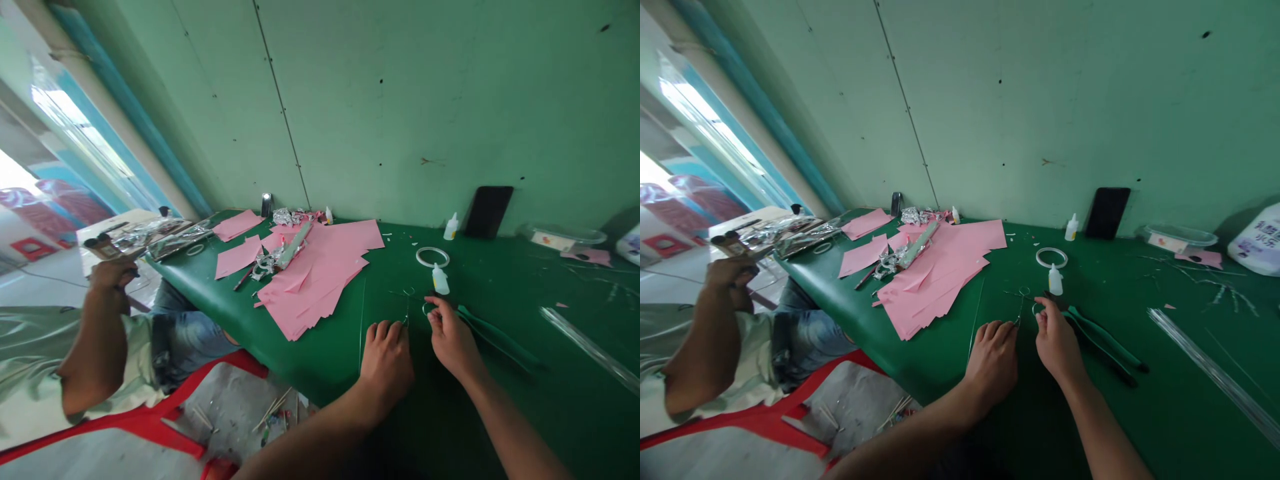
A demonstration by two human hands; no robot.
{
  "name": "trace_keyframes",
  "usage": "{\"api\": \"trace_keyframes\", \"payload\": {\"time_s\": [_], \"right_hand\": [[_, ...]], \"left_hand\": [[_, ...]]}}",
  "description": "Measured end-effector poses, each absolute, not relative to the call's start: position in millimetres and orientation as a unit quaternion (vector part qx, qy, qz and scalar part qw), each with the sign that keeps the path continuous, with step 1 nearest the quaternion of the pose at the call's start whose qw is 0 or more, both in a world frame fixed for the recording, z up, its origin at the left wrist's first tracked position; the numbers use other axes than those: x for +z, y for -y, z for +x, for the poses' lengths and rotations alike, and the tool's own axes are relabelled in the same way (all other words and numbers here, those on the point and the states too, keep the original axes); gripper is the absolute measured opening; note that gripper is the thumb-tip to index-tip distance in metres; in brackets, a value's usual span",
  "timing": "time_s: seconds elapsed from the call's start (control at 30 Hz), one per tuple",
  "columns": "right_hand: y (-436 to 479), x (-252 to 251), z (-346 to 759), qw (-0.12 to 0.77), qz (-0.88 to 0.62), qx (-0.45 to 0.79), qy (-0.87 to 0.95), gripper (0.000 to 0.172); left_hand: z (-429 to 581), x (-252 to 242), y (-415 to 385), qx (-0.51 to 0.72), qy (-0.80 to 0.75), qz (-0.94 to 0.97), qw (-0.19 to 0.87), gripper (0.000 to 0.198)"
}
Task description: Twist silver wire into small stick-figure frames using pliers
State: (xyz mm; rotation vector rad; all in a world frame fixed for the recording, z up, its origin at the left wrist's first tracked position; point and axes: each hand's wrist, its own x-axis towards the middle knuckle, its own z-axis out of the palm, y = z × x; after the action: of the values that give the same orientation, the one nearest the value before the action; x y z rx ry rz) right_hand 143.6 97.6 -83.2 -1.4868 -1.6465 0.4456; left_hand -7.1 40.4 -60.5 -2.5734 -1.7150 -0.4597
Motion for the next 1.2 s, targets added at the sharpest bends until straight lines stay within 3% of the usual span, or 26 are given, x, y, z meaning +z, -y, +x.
{"api": "trace_keyframes", "payload": {"time_s": [0.33,1.2], "right_hand": [[-102,-89,146,0.449,-0.6,0.158,0.642,0.036],[-103,-96,142,0.432,-0.589,0.166,0.663,0.045]], "left_hand": [[-7,-60,-41,-0.17,0.528,-0.832,0.002,0.028],[-6,-60,-39,-0.211,0.479,-0.852,-0.015,0.023]]}}
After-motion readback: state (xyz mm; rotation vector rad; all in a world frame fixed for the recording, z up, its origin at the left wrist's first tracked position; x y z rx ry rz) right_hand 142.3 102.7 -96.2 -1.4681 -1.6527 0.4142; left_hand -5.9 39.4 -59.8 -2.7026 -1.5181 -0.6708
